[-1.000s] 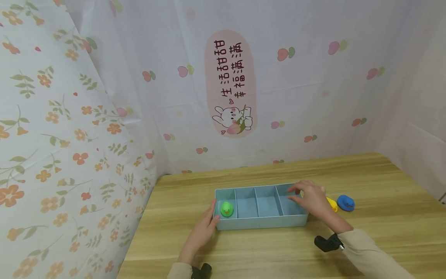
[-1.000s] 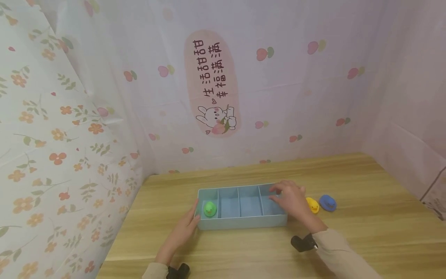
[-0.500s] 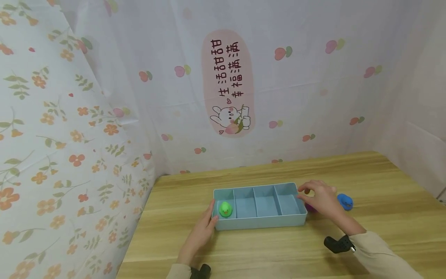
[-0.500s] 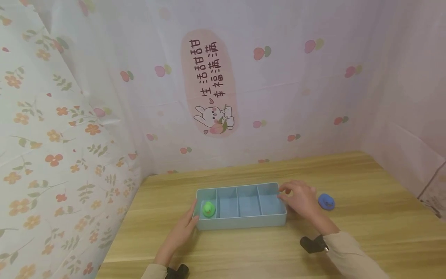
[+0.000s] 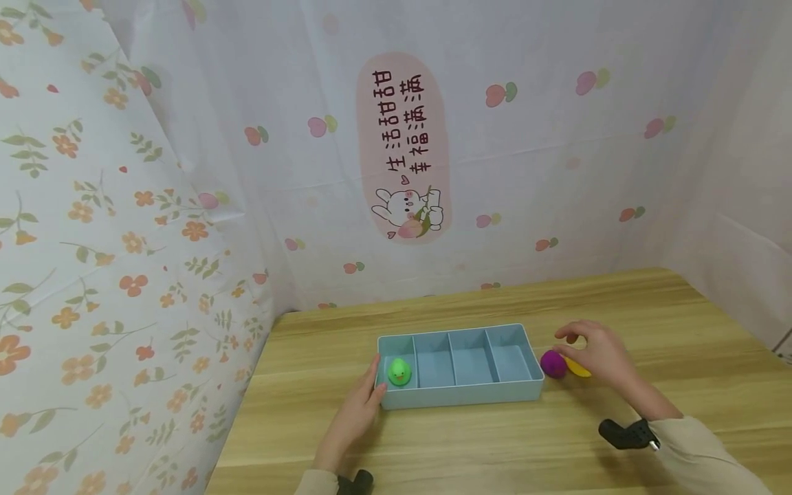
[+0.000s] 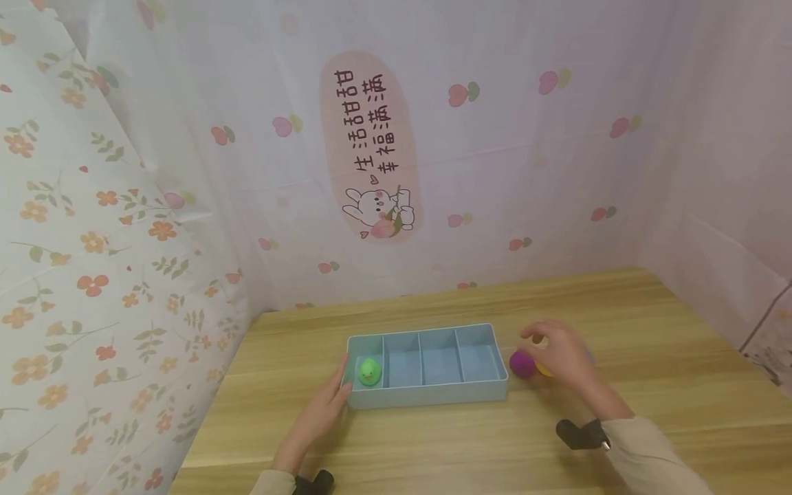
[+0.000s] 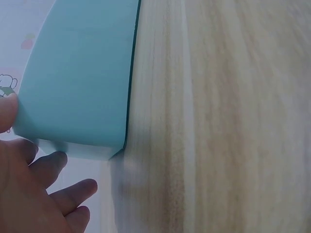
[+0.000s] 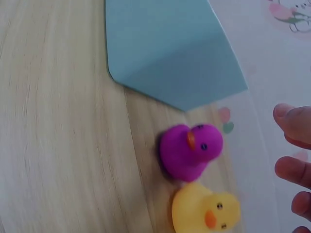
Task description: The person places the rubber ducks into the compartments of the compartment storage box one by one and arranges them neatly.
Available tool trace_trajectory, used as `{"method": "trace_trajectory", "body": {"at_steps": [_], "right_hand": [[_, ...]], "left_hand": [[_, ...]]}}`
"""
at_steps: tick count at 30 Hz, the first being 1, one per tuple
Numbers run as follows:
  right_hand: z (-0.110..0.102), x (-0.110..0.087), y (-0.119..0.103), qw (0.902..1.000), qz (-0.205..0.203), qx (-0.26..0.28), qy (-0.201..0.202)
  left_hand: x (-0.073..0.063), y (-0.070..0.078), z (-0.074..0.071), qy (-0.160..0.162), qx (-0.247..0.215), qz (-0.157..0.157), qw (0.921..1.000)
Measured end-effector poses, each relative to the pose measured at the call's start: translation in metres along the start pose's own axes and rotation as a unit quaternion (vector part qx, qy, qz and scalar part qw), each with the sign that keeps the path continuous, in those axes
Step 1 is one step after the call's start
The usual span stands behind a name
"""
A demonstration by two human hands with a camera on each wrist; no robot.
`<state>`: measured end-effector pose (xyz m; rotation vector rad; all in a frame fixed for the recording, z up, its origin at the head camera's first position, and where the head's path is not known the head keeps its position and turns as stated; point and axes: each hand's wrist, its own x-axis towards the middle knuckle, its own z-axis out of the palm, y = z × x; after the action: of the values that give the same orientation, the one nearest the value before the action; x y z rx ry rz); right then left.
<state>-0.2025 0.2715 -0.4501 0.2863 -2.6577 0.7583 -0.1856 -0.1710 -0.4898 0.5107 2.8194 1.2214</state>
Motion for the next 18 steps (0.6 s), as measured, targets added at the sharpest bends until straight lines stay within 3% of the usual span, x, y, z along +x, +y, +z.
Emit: {"method": "trace_trajectory", "body": {"at_steps": [18], "right_hand": [[-0.023,-0.017,0.037,0.9994,0.032,0.005,0.007]], "left_hand": [[0.000,0.000,-0.001,0.000,0.005,0.001,1.0000]]}}
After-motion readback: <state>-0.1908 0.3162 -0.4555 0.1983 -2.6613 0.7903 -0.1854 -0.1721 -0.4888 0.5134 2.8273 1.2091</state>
